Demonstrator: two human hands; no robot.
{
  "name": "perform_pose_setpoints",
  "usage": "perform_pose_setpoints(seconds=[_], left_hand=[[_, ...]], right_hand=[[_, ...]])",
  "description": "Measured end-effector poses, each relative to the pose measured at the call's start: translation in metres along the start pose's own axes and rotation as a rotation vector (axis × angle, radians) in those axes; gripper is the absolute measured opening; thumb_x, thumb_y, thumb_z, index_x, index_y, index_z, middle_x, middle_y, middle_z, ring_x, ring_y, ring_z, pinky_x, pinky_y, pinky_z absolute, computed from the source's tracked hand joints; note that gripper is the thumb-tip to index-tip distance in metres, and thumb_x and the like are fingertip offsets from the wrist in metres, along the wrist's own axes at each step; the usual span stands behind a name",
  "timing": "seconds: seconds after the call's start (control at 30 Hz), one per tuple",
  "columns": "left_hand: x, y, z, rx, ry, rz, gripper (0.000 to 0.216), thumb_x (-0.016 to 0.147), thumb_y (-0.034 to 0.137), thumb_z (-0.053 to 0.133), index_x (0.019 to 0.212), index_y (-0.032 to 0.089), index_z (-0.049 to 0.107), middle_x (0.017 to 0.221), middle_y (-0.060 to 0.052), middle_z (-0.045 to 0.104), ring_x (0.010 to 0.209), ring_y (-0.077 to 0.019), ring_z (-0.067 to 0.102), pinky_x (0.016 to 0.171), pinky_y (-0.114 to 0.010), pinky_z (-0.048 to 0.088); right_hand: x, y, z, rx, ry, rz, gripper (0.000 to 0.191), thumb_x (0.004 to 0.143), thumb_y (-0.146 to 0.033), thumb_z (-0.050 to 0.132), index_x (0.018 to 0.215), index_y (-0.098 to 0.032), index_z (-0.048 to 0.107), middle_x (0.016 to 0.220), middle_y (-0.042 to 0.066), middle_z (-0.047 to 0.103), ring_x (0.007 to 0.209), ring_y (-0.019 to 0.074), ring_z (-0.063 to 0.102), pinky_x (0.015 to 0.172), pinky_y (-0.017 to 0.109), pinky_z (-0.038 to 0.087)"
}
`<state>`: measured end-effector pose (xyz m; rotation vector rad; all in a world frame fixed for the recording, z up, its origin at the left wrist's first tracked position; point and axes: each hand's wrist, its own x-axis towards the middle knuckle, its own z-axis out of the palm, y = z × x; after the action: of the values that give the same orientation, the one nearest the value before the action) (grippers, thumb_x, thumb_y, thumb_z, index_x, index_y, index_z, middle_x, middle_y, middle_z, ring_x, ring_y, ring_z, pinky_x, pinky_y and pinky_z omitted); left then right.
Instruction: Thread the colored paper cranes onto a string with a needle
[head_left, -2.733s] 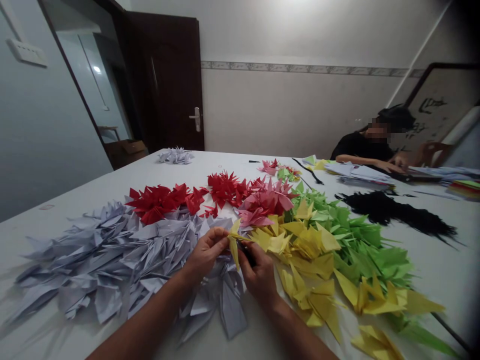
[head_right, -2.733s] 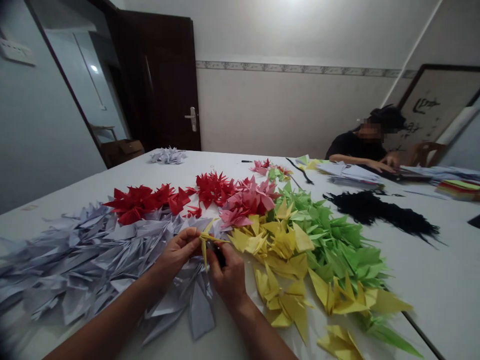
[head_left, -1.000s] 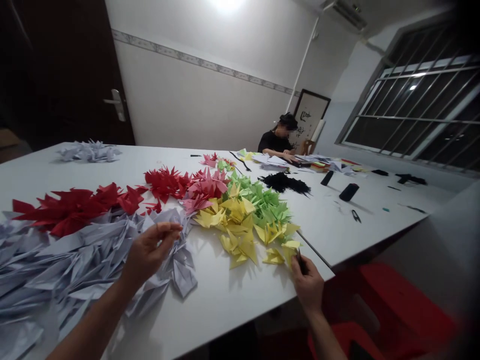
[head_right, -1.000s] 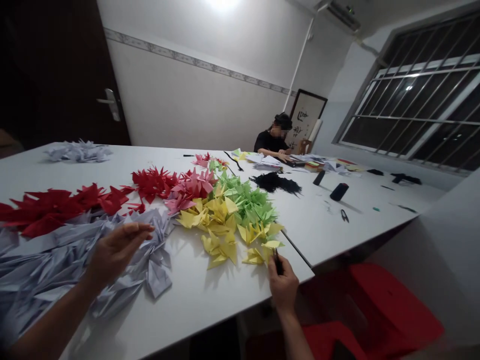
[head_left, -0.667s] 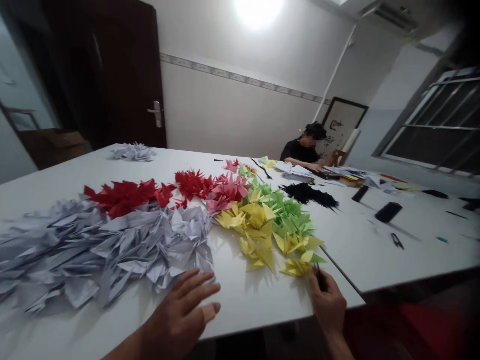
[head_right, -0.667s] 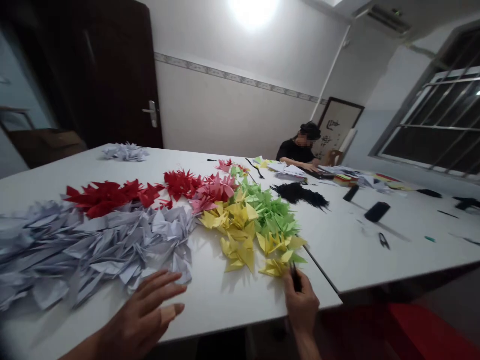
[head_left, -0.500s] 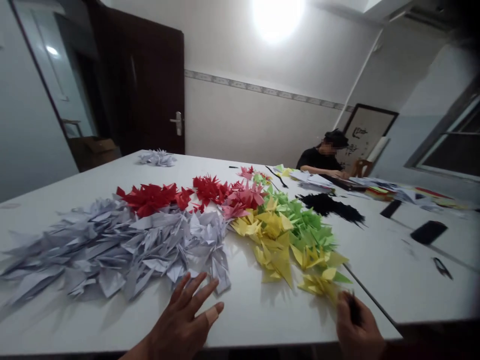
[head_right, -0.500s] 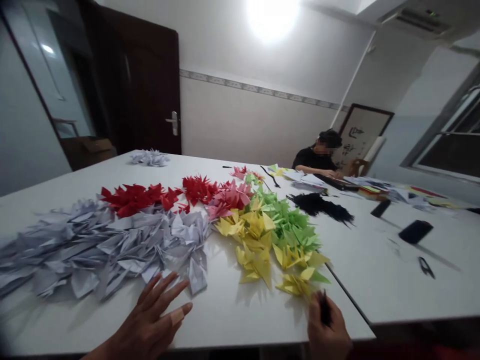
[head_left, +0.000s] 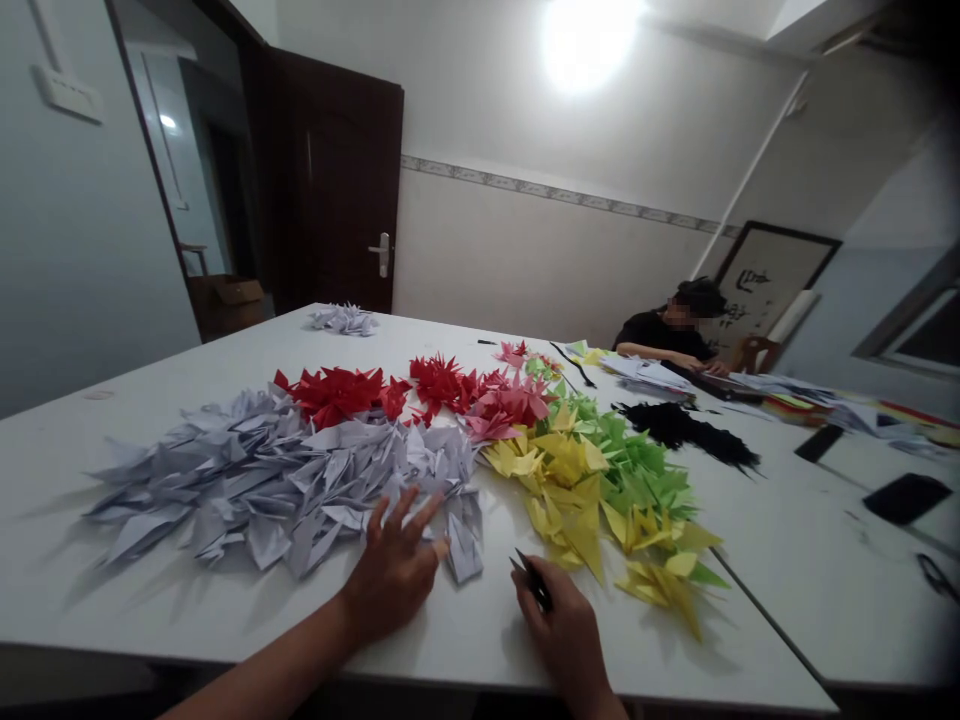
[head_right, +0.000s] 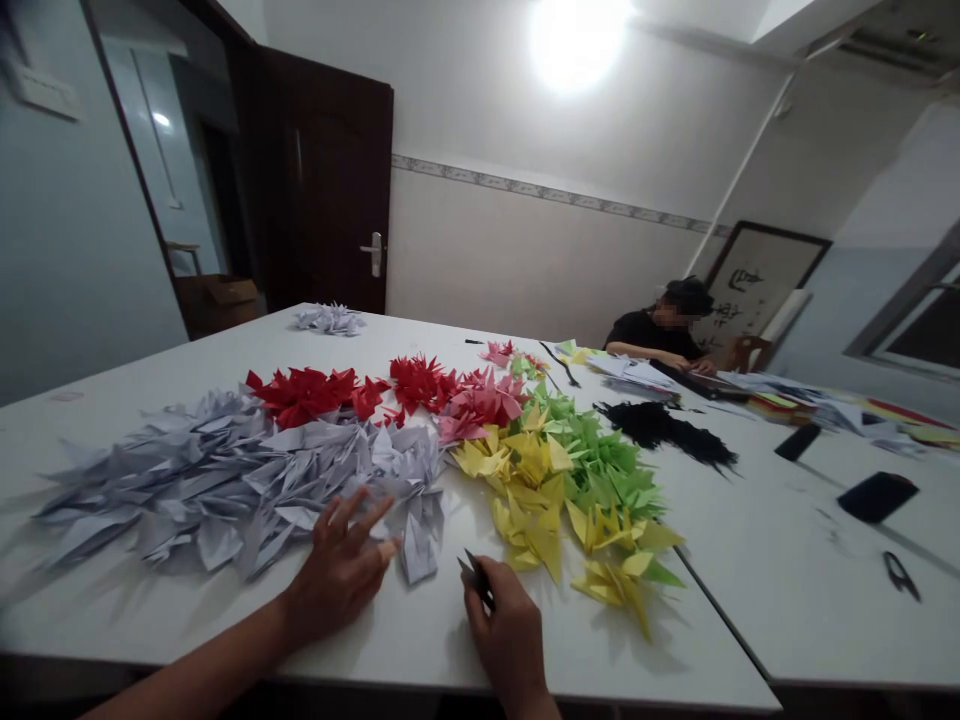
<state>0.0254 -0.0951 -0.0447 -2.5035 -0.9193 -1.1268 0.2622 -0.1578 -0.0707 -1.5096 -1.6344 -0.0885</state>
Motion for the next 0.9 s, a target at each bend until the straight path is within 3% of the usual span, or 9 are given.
perform_pose_setpoints(seconds=[0.1,0.17,0.27,0.4,0.5,0.6,0.73,0.9], left_hand=[[0.0,0.017,0.001,-0.078,-0.071,0.272,0.019,0.081,0.021,0.056,0.097,0.028,0.063,0.134,0.0,0.049,0.135,-0.0251,0.024,0.111,-0.045,0.007],[0.004,0.025,0.007,-0.081,-0.136,0.344,0.016,0.082,0.026,0.055,0.096,0.028,0.063,0.133,0.001,0.05,0.134,-0.0246,0.026,0.112,-0.045,0.0],[0.015,0.022,0.02,-0.006,-0.178,0.236,0.013,0.084,0.026,0.054,0.092,0.023,0.063,0.125,-0.004,0.057,0.131,-0.0257,0.032,0.11,-0.046,-0.009],[0.026,0.002,0.03,0.056,-0.116,0.067,0.008,0.079,0.018,0.056,0.081,0.02,0.064,0.111,-0.006,0.064,0.126,-0.0273,0.04,0.109,-0.046,-0.009],[0.029,-0.001,0.022,0.044,-0.078,0.017,0.008,0.076,0.015,0.058,0.075,0.02,0.063,0.109,-0.004,0.065,0.125,-0.0292,0.04,0.108,-0.051,-0.008],[0.032,0.013,0.006,-0.006,-0.062,0.075,0.008,0.078,0.017,0.057,0.08,0.022,0.063,0.115,-0.002,0.063,0.128,-0.0277,0.036,0.109,-0.051,-0.007],[0.041,0.036,-0.007,-0.172,-0.116,0.179,0.013,0.078,0.018,0.057,0.087,0.025,0.063,0.119,-0.001,0.06,0.129,-0.0253,0.035,0.11,-0.049,0.005],[0.06,0.038,0.013,-0.57,-0.06,0.061,0.031,0.08,0.012,0.05,0.108,0.021,0.059,0.123,-0.011,0.056,0.124,-0.0267,0.041,0.102,-0.048,0.033]], right_hand=[[-0.001,0.009,-0.009,-0.114,0.222,0.096,0.039,0.085,-0.046,0.047,0.101,-0.014,0.065,0.094,0.013,0.072,0.081,0.0233,0.07,0.069,0.029,0.055],[0.001,0.019,-0.019,-0.223,0.328,0.24,0.052,0.083,-0.054,0.046,0.107,-0.012,0.063,0.093,0.015,0.072,0.077,0.0259,0.07,0.063,0.031,0.054],[0.009,0.035,-0.033,-0.298,0.341,0.38,0.065,0.079,-0.064,0.044,0.111,-0.01,0.062,0.087,0.016,0.072,0.067,0.027,0.069,0.052,0.03,0.05],[0.019,0.051,-0.036,-0.314,0.277,0.417,0.064,0.077,-0.065,0.042,0.104,-0.012,0.067,0.086,0.017,0.072,0.064,0.0275,0.068,0.049,0.031,0.047],[0.021,0.056,-0.029,-0.308,0.235,0.447,0.057,0.077,-0.062,0.045,0.098,-0.015,0.069,0.082,0.014,0.073,0.065,0.0278,0.068,0.051,0.032,0.048],[0.02,0.057,-0.023,-0.257,0.204,0.448,0.051,0.077,-0.06,0.046,0.091,-0.018,0.07,0.078,0.011,0.073,0.066,0.027,0.068,0.053,0.031,0.048],[0.02,0.055,-0.023,-0.148,0.25,0.439,0.048,0.075,-0.059,0.048,0.084,-0.017,0.07,0.075,0.009,0.073,0.063,0.0232,0.067,0.053,0.027,0.047],[0.03,0.038,-0.032,0.038,0.533,0.439,0.046,0.072,-0.057,0.057,0.08,-0.012,0.068,0.072,0.01,0.07,0.064,0.0208,0.063,0.061,0.027,0.049]])
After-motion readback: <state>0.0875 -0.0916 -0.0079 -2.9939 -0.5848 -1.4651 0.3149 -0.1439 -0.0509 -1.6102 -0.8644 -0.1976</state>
